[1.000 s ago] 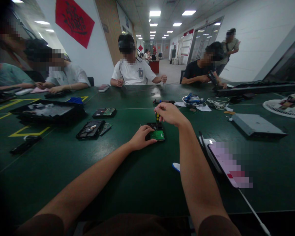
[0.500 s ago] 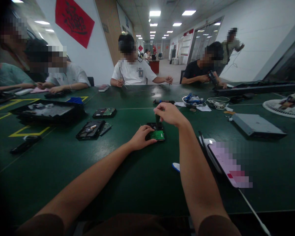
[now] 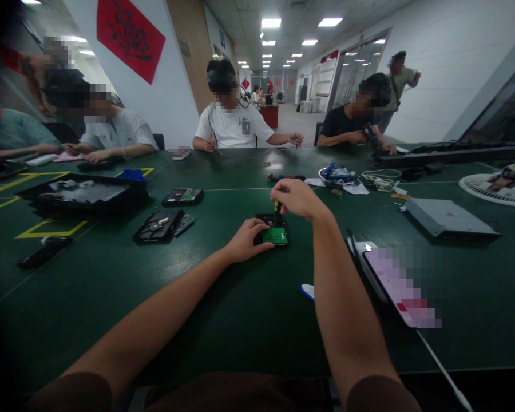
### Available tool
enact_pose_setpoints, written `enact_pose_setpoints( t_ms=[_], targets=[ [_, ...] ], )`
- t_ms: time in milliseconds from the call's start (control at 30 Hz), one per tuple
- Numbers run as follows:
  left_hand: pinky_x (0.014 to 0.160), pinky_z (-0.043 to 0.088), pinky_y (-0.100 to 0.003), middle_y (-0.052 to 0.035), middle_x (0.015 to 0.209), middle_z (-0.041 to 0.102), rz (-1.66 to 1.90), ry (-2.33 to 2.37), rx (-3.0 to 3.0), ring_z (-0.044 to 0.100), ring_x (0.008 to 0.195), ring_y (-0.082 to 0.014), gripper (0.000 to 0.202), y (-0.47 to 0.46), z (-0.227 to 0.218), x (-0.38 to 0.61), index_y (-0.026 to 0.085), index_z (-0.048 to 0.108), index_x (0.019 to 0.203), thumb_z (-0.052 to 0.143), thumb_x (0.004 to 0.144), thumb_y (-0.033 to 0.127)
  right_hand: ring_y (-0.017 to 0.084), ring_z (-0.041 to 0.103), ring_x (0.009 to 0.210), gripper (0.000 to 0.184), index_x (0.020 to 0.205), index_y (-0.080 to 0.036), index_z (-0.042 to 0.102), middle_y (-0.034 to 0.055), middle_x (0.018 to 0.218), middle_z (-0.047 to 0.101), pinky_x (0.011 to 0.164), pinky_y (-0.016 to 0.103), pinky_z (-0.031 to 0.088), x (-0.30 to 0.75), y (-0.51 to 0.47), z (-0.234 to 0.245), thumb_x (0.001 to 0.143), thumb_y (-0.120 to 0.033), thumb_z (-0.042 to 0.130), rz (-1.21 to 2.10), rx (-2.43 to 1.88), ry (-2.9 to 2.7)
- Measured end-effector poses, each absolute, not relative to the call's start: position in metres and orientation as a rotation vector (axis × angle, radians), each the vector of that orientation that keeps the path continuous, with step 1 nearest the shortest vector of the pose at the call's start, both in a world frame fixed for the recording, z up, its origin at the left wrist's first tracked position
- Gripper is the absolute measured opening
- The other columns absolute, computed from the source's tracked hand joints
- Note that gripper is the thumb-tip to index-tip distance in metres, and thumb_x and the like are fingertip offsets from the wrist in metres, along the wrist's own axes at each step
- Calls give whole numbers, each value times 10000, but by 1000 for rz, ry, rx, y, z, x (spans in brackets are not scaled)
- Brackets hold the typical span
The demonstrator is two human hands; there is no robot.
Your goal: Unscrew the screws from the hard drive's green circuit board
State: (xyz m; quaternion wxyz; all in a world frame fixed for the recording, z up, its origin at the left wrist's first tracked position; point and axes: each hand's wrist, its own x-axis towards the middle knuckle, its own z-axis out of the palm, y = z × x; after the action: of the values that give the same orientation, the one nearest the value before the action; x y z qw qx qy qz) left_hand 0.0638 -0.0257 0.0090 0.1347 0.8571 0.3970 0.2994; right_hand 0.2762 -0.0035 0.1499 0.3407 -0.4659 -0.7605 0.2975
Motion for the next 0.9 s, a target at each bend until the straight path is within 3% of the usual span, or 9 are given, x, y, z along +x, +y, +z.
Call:
enact_pose_setpoints(
  t_ms=[200, 367, 567, 700, 900],
  targets=[
    [1073, 466, -519, -128, 1299, 549, 883, 1150, 2495, 522, 1238, -321, 661, -25, 7, 63, 230, 599, 1323, 704, 810, 633, 157, 635, 620, 229, 988, -200, 704, 58, 788, 709, 543, 294, 479, 276, -4, 152, 947, -392, 587, 844, -1171, -2017],
    [1074, 465, -517, -132, 1294, 553, 879, 1151, 2501, 526, 1230, -318, 659, -26, 8, 63, 221, 601, 1318, 691, 818, 641, 168, 628, 713, 159, 859, -206, 718, 52, 831, 713, 637, 309, 487, 278, -2, 151, 872, -358, 674, 686, -1194, -2040],
    [1081, 461, -525, -124, 1302, 550, 867, 1153, 2489, 526, 1237, -320, 650, -26, 10, 64, 239, 602, 1321, 701, 813, 632, 135, 579, 566, 208, 865, -205, 703, 46, 777, 694, 536, 303, 427, 276, -4, 151, 925, -386, 618, 762, -1194, -2028],
    [1088, 455, -531, -126, 1296, 553, 865, 1153, 2488, 526, 1236, -324, 667, -25, 9, 64, 240, 602, 1325, 701, 806, 645, 158, 622, 611, 251, 942, -209, 708, 57, 777, 689, 545, 308, 468, 276, -5, 152, 978, -404, 554, 881, -1111, -2030],
    [1076, 464, -520, -131, 1301, 550, 866, 1154, 2495, 522, 1233, -323, 675, -25, 9, 63, 227, 600, 1328, 684, 814, 657, 158, 616, 665, 221, 894, -211, 722, 47, 803, 700, 571, 297, 453, 278, -4, 152, 908, -421, 654, 720, -1142, -2066]
  ],
)
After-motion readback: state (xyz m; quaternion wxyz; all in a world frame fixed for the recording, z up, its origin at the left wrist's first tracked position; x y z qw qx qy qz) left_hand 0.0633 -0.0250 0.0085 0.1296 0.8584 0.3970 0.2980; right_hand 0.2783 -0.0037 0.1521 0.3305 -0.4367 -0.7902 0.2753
